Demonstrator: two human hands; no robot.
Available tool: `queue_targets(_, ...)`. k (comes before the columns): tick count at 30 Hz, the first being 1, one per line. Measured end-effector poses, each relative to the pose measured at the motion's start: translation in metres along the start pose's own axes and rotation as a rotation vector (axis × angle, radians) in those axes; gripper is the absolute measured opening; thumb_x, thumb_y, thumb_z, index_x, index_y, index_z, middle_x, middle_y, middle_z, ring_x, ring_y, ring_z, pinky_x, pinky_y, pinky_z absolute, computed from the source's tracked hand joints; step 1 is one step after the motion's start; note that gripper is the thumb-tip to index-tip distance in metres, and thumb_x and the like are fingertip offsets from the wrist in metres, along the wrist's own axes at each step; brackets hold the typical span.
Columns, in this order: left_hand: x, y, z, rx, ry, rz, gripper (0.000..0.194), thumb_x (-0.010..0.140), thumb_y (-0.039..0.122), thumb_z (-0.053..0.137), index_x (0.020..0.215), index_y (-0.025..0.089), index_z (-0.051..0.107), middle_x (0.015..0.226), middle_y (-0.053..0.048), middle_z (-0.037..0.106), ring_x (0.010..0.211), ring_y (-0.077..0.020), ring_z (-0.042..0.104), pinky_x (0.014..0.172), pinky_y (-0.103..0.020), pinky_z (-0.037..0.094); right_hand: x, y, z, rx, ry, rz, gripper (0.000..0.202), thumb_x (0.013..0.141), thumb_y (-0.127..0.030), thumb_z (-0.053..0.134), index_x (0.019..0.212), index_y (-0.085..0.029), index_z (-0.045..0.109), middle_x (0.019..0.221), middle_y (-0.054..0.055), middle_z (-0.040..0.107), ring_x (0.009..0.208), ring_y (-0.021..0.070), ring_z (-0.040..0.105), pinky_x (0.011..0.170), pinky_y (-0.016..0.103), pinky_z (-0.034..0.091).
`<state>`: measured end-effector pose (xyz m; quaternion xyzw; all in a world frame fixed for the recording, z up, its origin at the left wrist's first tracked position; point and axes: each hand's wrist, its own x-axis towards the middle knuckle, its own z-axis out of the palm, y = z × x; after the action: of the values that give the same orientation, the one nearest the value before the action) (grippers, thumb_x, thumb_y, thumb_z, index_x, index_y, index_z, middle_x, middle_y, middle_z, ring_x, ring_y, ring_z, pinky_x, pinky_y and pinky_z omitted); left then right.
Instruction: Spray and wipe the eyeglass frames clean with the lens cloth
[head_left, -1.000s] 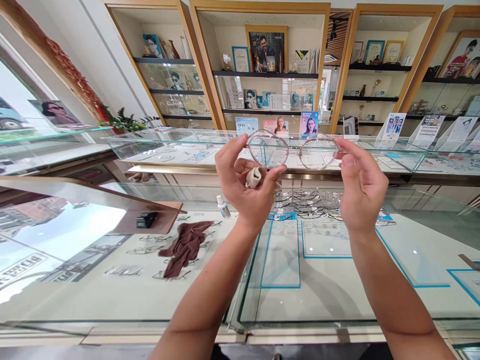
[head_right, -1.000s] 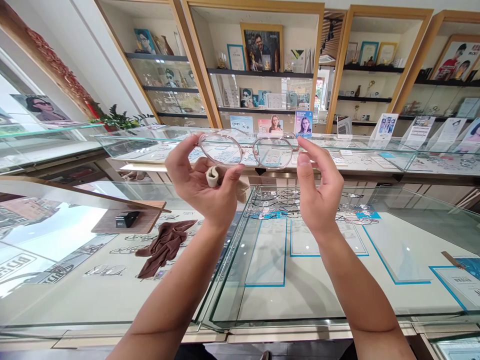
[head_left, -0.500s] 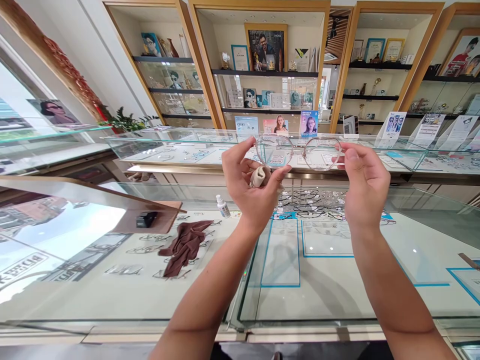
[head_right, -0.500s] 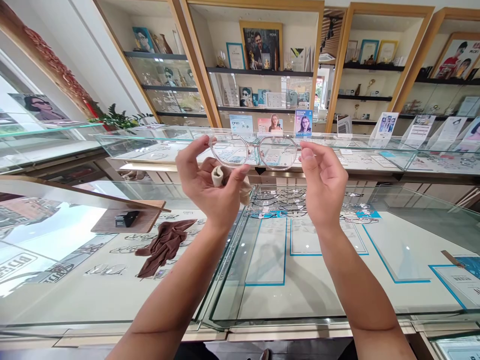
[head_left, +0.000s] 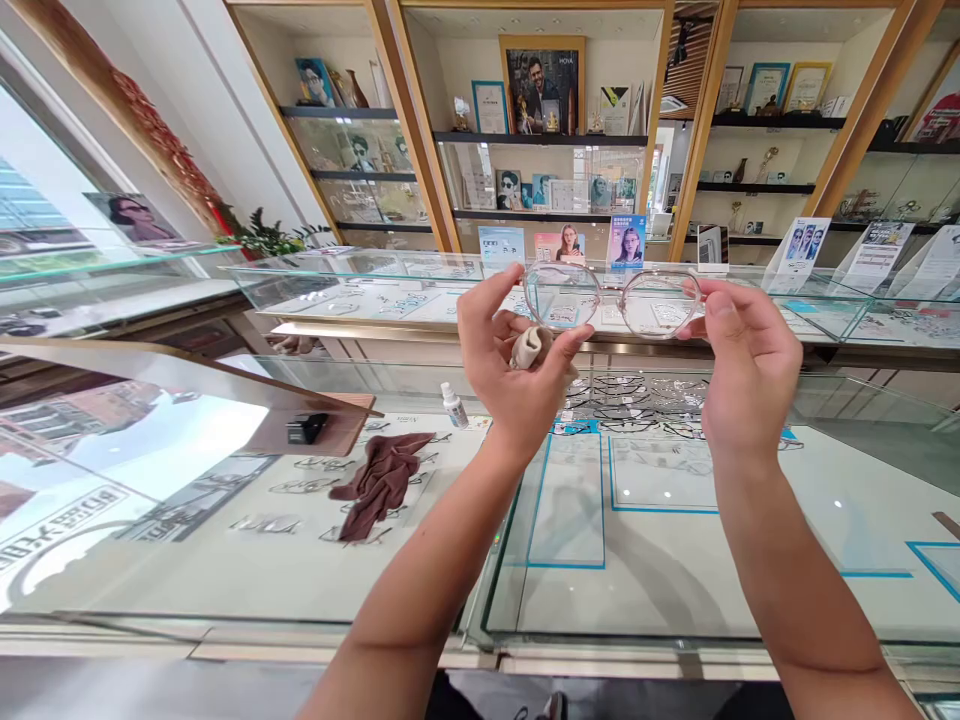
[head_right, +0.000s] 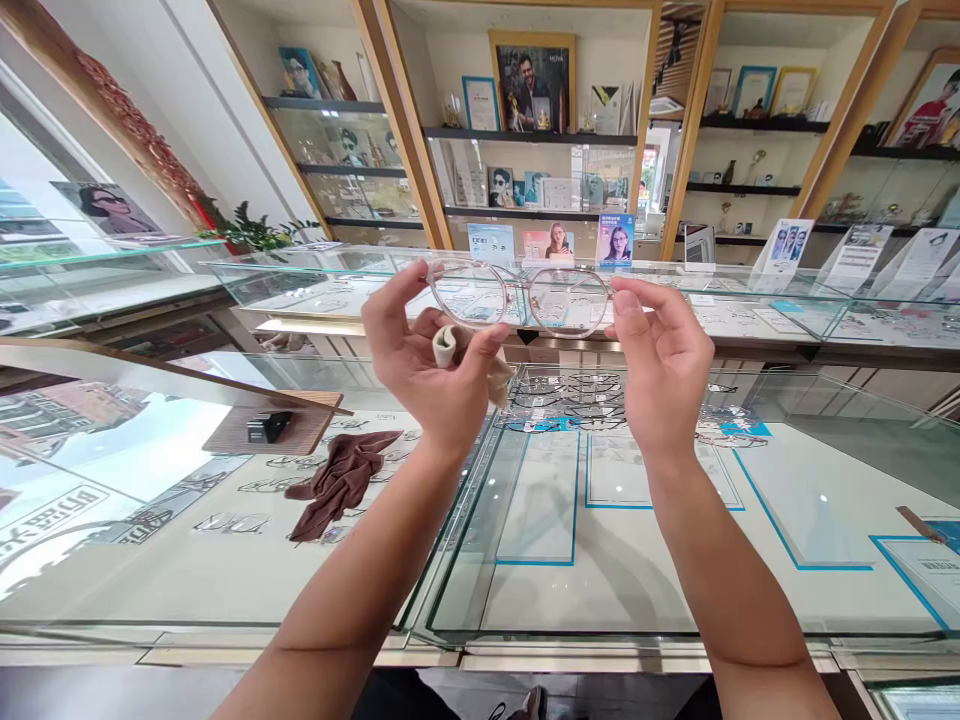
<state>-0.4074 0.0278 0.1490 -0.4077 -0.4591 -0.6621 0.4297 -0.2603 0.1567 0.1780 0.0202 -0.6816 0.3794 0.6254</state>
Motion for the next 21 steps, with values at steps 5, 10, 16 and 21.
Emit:
queue_targets(5,0.0,0.0,0.002,-0.073,-0.001,-0.018,0.064,0.081,0.036,0.088,0.139,0.036,0.059,0.143,-0.006,0.064,0.074,-0.0118,0.06,0.061,-0.03,0.05,0.0,-0.008,0.002,0.099,0.038,0.081,0.027,0.099,-0.054,0.067,0.106,-0.03,0.077,0.114,0.002,0.078,0.073,0.0153,0.068,0.072,0.039,0.062)
queue_targets(10,0.001,0.001,0.003,-0.028,0.028,0.028,0.063,0.082,0.039,0.088,0.138,0.036,0.06,0.139,-0.004,0.065,0.071,-0.0108,0.058,0.061,-0.029,0.05,0.0,-0.009,0.001,0.111,0.004,0.106,0.028,0.1,-0.055,0.065,0.107,-0.031,0.076,0.115,0.002,0.077,0.074,0.0142,0.068,0.069,0.035,0.06)
queue_targets(16,0.001,-0.001,0.002,-0.073,-0.006,0.009,0.065,0.082,0.04,0.088,0.139,0.036,0.059,0.14,-0.005,0.063,0.072,-0.0105,0.058,0.064,-0.03,0.05,0.0,-0.014,0.004,0.218,0.0,0.15,0.02,0.1,-0.049,0.066,0.104,-0.031,0.076,0.113,0.003,0.078,0.096,0.0201,0.074,0.062,0.032,0.057)
queue_targets(21,0.0,-0.002,0.001,-0.075,-0.039,-0.008,0.068,0.082,0.04,0.088,0.142,0.04,0.057,0.141,-0.003,0.061,0.073,-0.0106,0.058,0.066,-0.031,0.051,0.0,-0.019,0.006,0.264,-0.015,0.19,0.022,0.099,-0.05,0.065,0.104,-0.03,0.073,0.111,0.003,0.079,0.102,0.0213,0.076,0.059,0.029,0.054)
